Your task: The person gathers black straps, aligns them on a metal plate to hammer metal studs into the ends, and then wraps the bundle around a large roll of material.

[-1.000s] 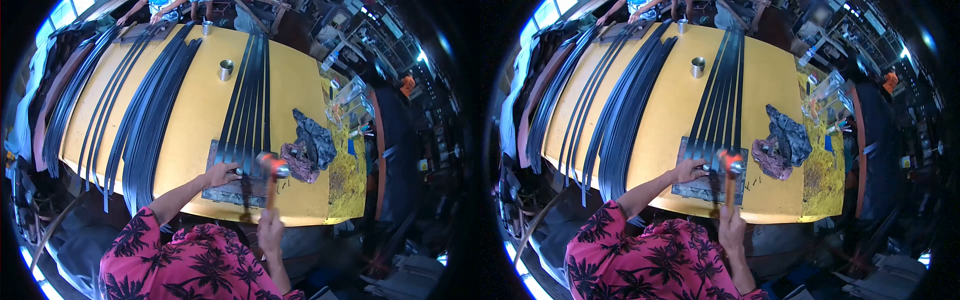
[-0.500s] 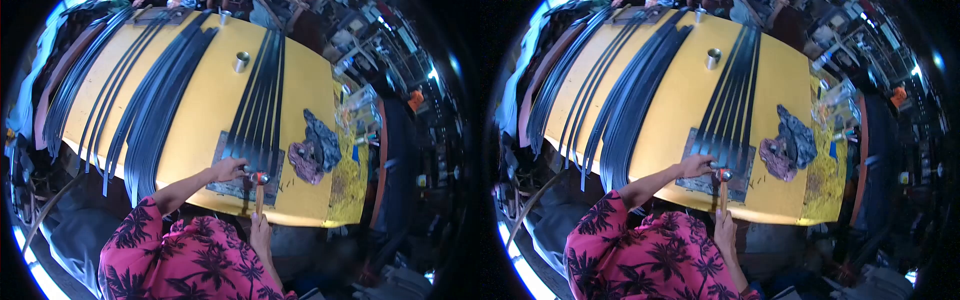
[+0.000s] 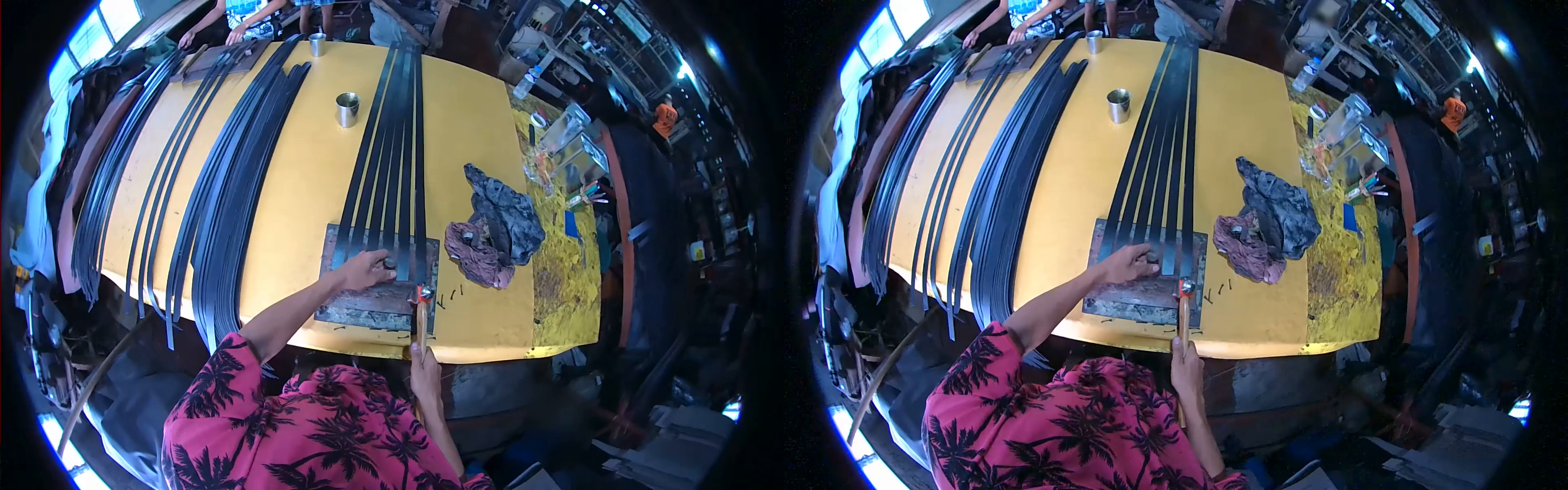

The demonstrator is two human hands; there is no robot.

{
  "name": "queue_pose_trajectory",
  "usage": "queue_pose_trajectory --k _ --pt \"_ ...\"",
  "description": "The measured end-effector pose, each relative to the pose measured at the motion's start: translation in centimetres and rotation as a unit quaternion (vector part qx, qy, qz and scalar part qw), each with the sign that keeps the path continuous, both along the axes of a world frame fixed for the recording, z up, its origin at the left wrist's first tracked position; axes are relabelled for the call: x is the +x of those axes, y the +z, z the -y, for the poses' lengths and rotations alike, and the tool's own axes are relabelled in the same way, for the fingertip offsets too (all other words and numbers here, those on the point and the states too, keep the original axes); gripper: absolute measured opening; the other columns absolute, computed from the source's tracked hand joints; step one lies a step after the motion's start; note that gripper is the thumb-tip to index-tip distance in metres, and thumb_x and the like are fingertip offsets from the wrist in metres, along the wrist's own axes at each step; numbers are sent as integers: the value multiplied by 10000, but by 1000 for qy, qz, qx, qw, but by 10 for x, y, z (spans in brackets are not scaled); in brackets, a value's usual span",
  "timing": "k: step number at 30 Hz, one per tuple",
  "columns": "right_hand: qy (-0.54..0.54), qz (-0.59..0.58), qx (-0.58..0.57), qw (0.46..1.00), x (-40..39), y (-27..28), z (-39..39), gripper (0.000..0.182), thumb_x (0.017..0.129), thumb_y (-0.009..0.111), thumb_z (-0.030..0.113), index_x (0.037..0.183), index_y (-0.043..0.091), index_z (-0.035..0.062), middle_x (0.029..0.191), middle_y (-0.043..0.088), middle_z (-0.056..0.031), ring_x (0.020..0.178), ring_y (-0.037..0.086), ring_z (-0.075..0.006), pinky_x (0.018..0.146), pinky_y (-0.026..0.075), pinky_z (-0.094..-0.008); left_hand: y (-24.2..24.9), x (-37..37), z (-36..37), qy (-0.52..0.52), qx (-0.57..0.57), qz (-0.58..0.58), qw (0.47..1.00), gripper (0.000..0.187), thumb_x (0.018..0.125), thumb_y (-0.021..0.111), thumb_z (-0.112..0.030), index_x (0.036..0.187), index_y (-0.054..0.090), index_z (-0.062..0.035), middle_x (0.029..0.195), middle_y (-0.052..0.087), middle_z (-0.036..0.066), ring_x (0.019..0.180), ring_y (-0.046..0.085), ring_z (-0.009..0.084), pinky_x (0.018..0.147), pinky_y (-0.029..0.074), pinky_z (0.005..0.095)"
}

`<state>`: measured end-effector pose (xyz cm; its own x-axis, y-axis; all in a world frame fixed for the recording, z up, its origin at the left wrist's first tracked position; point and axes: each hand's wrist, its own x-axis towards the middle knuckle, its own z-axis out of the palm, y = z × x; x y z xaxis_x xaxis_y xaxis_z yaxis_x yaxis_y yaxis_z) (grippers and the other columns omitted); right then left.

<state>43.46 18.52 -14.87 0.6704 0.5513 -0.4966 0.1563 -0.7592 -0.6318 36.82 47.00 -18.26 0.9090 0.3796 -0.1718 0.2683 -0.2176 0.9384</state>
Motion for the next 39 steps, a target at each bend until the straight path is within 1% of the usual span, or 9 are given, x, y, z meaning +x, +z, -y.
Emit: queue_pose_trajectory --k 3,6,8,10,12,14,17,20,39 --pt "6 -18 7 1000 4 2 1 621 933 533 578 1040 576 -32 882 648 -318 933 615 -519 769 474 -544 39 -9 37 -38 -89 -88 991 409 929 679 -325 1159 562 -7 717 572 78 716 536 110 631 447 336" --pt "10 -30 15 999 3 3 -2 673 866 630 600 1028 570 -51 867 653 -315 914 631 -509 750 490 -521 40 -23 92 -63 -65 -22 996 470 938 669 -342 1236 543 -1 677 558 35 675 534 87 585 443 312" --pt "16 -24 22 999 4 8 -3 667 853 658 583 1027 569 -55 859 655 -314 903 637 -505 741 495 -515 9 -23 113 -44 -186 131 973 452 948 662 -336 1235 552 -4 674 543 -14 641 517 83 559 429 297" --pt "20 -19 24 999 4 7 1 663 840 686 566 1025 567 -59 852 657 -312 892 643 -501 733 499 -510 29 -25 101 -31 -265 76 961 423 951 661 -324 1212 559 -7 710 550 -15 668 507 80 579 426 289" --pt "21 -9 34 999 5 -1 4 566 837 723 496 1003 601 -31 835 663 -253 841 677 -410 730 502 -457 41 -23 80 -14 -341 21 940 395 953 660 -312 1190 567 -10 746 557 -17 694 497 77 598 423 281" --pt "30 -1 36 999 7 -9 5 545 858 703 482 1001 603 -34 831 662 -258 840 673 -422 728 502 -465 26 -18 56 9 -162 -24 986 343 942 677 -290 1122 576 -16 774 557 -10 719 474 85 632 418 283" --pt "32 6 31 999 7 -14 6 511 901 653 460 997 607 -40 829 661 -269 843 667 -443 723 502 -480 -3 -4 20 46 -34 34 998 342 927 686 -281 1056 572 15 766 620 77 723 539 118 642 445 308" --pt "28 12 24 999 7 -12 5 503 937 599 453 991 612 -47 830 659 -282 847 663 -456 718 500 -491 -12 5 -2 42 -2 49 998 276 919 696 -248 1022 582 -18 714 522 16 698 458 99 644 415 290" --pt "29 17 13 999 7 -4 2 549 967 536 497 964 572 -51 822 634 -334 866 616 -531 695 475 -557 -4 1 -8 16 42 -8 999 389 881 724 -316 1030 570 9 716 529 129 674 498 222 636 423 376"
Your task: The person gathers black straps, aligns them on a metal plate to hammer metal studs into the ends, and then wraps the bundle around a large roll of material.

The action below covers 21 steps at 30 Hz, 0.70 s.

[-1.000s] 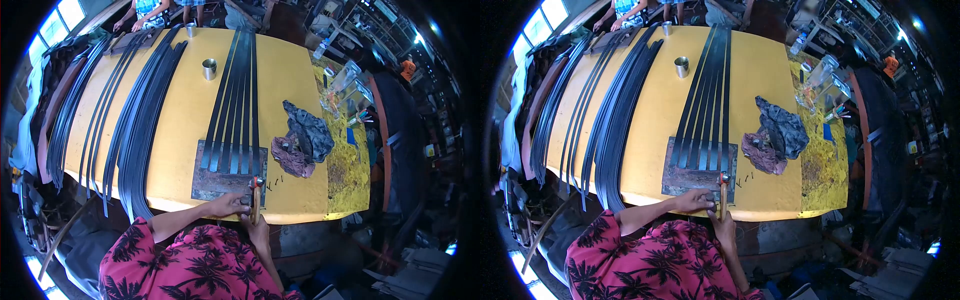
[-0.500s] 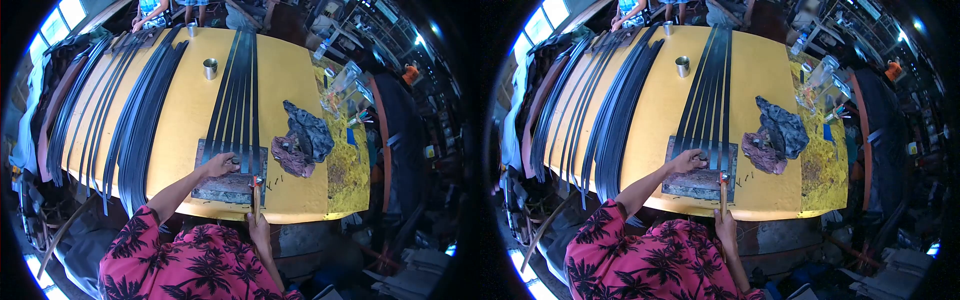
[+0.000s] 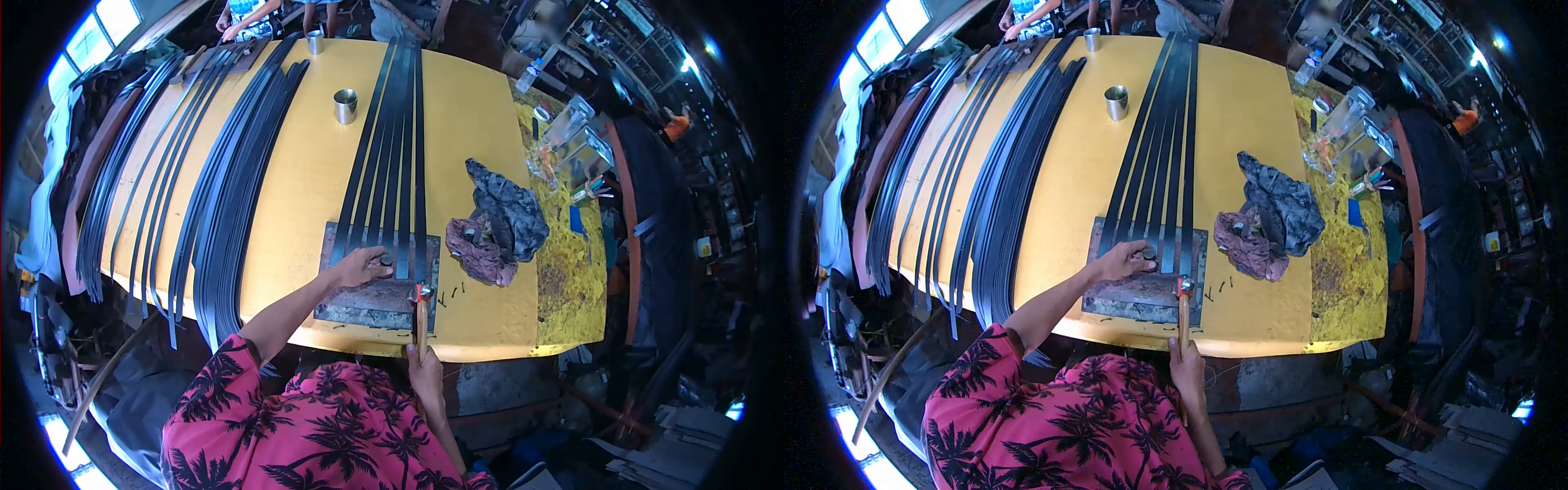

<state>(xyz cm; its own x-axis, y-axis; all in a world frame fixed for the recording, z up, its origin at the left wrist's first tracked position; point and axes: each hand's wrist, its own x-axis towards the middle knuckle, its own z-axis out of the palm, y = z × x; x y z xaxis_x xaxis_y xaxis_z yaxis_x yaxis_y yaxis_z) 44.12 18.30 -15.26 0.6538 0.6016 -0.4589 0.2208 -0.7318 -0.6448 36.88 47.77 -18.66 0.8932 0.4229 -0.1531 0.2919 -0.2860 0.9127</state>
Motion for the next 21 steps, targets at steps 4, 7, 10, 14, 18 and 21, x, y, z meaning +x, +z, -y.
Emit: queue_pose_trajectory --k 4,7,10,14,18,21 --pt "0 -8 8 1000 1 -2 1 554 966 534 500 962 571 -53 823 636 -335 866 618 -532 701 476 -560 -3 1 0 -1 5 -6 1000 400 883 721 -324 1039 569 11 730 538 146 678 506 230 640 429 384" --pt "0 -8 2 1000 1 -3 1 555 971 525 497 958 572 -56 823 636 -335 866 618 -534 702 478 -560 -6 1 1 -6 29 4 1000 406 880 720 -333 1055 572 3 751 559 177 687 546 282 653 443 398" --pt "2 -3 6 1000 0 -3 1 554 977 514 494 964 573 -57 822 635 -336 863 619 -531 702 475 -559 -9 -2 7 6 42 17 999 351 882 727 -299 1026 581 -15 677 488 107 645 449 167 612 408 344" --pt "0 9 23 1000 -5 6 2 539 988 498 478 980 574 -55 811 630 -328 837 617 -530 696 472 -550 -13 -8 16 23 58 31 998 362 881 724 -298 1084 596 -27 805 626 177 735 608 269 696 482 373" --pt "25 76 125 989 -7 30 -7 502 999 485 447 968 571 -47 765 615 -310 791 615 -523 673 473 -530 -10 -13 19 9 67 39 997 440 876 711 -363 1159 582 -51 915 686 220 882 653 430 741 522 446" --pt "0 29 197 980 -2 92 -22 478 1010 473 456 901 537 -5 650 548 -117 529 546 -214 501 468 -359 -20 -16 20 5 105 51 993 443 890 692 -375 1191 579 -71 955 700 216 896 658 429 761 534 457"
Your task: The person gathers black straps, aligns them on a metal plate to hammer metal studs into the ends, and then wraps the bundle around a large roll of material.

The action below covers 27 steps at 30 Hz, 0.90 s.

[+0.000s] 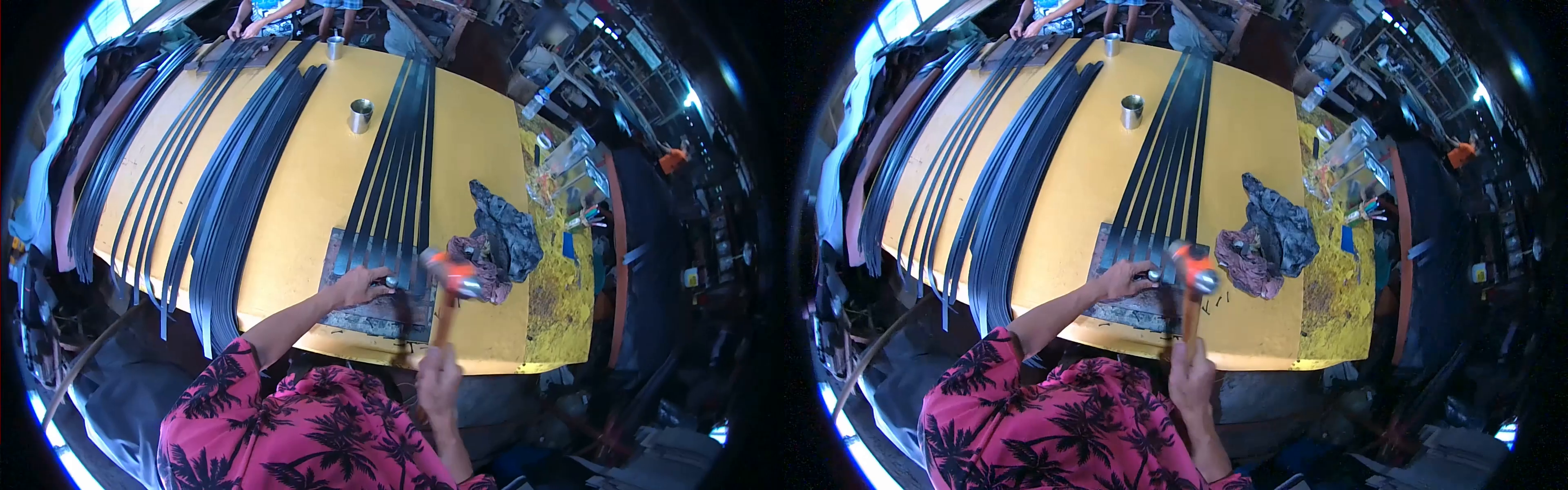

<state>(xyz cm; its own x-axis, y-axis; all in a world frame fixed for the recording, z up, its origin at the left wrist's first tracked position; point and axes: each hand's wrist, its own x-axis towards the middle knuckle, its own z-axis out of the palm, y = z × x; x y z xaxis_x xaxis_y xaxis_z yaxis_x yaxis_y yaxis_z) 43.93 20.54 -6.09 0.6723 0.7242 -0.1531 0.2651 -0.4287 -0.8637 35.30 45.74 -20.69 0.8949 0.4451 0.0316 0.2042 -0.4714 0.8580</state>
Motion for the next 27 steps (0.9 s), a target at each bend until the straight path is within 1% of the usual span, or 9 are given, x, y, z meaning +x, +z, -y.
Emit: queue_pose_trajectory --k 4,6,8,11,13,18,20,21,27 --pt "33 -31 426 904 -6 115 -37 354 972 517 372 897 561 29 643 567 -90 458 495 -137 459 424 -284 -6 -2 1 -3 0 -14 1000 428 903 661 -410 1192 578 -105 946 700 216 860 658 433 767 534 474" --pt "-27 -39 491 870 -21 104 -37 341 972 514 378 901 566 49 654 573 -84 496 520 -155 492 450 -276 -4 -4 3 -3 -12 -7 1000 399 901 668 -380 1185 585 -112 962 697 206 877 658 424 762 530 472" --pt "-36 50 294 954 -13 20 -16 393 1002 499 415 1053 476 26 641 512 -63 522 462 -140 492 443 -304 4 -3 -1 2 -14 4 1000 372 900 676 -350 1178 592 -119 977 694 197 894 659 415 757 525 469" --pt "18 6 -21 1000 -26 -42 -3 379 1001 516 378 973 536 0 674 554 -91 577 500 -156 511 432 -370 0 -8 14 12 15 -18 1000 401 897 663 -412 1144 585 -105 893 687 219 839 651 437 749 527 485" --pt "16 -51 -188 981 -27 -45 -2 497 1003 490 407 1126 547 -71 852 612 -334 897 640 -452 704 468 -508 4 -8 4 10 36 8 999 398 886 678 -397 1122 582 -91 893 687 210 836 656 428 742 522 486" --pt "-23 -28 -211 977 -11 -38 20 541 1011 445 467 1077 568 -56 897 631 -348 950 602 -525 759 461 -546 9 -5 14 -26 -70 20 997 400 884 705 -352 1096 573 -39 764 663 155 686 651 354 629 503 433" --pt "-39 -33 -200 978 -7 -52 27 548 1011 437 478 1068 568 -51 901 632 -348 953 593 -534 756 458 -555 24 -4 17 -88 -324 -66 940 392 896 714 -324 1071 569 -5 699 611 76 623 599 196 569 460 362" --pt "-35 -31 -197 979 -4 -60 29 546 1011 435 480 1056 567 -47 895 633 -345 943 590 -539 749 458 -558 26 0 19 -75 -322 -50 942 363 910 711 -291 1051 569 12 700 569 25 650 515 86 561 418 304" --pt "-4 -25 -230 973 1 -83 34 556 1010 417 496 1005 592 -32 848 632 -314 876 604 -513 731 445 -547 7 43 2 14 -192 32 981 315 900 722 -268 971 578 3 689 506 18 672 454 87 593 399 283"
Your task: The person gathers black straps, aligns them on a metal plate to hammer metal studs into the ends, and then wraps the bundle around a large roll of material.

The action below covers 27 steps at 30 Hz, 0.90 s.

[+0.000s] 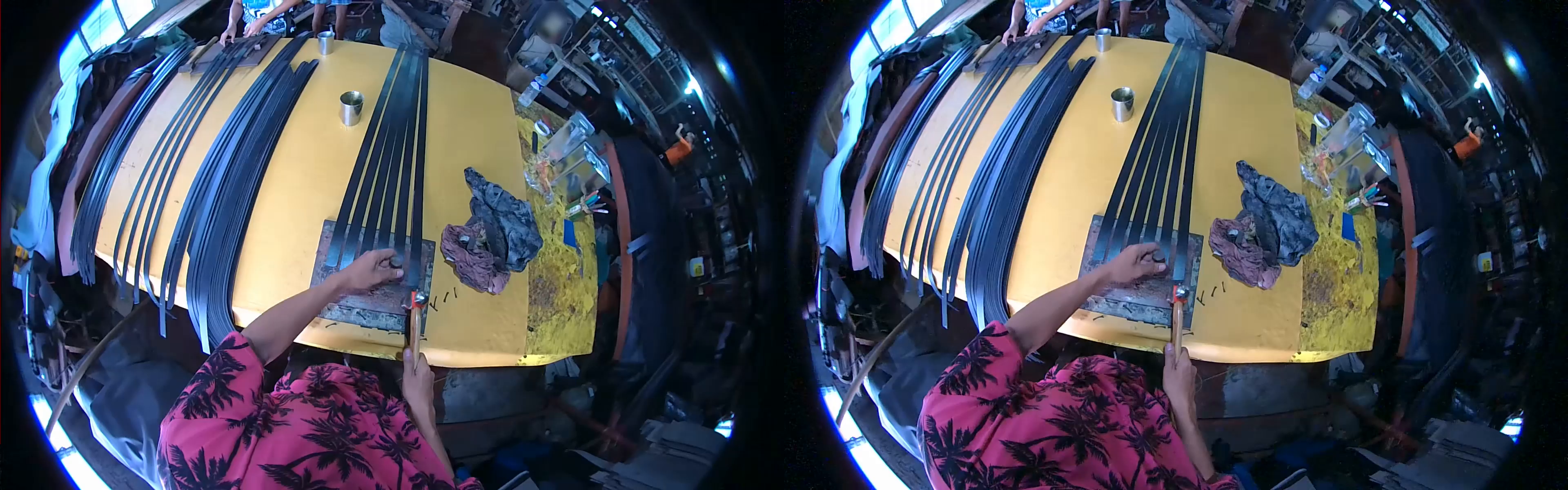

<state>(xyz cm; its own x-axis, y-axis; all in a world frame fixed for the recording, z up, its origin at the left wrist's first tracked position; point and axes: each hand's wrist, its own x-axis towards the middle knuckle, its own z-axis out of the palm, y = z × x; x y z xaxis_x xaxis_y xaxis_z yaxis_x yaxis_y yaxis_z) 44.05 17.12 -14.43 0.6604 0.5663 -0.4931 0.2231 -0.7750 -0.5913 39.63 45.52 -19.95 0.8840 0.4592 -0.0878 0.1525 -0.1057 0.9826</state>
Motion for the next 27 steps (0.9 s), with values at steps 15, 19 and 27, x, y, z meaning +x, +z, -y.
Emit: queue_pose_trajectory --k 15,19,27 --pt "3 -113 75 991 25 6 4 511 839 731 412 1062 616 -33 834 670 -192 767 653 -293 691 483 -405 27 -52 120 -64 -210 -66 973 344 927 698 -270 1142 598 -21 926 598 10 887 519 89 775 457 268" --pt "38 -59 80 994 30 -18 16 493 827 755 368 1066 615 -40 844 677 -194 793 665 -296 717 502 -404 14 -41 80 4 -123 -62 991 323 914 711 -270 1097 609 -23 878 574 -8 833 492 80 717 439 259" --pt "50 -47 70 995 32 -27 15 496 872 692 437 990 606 -37 815 658 -243 778 657 -407 674 491 -459 12 11 1 6 43 -65 997 350 877 730 -270 984 558 15 684 497 65 669 465 143 611 404 340"
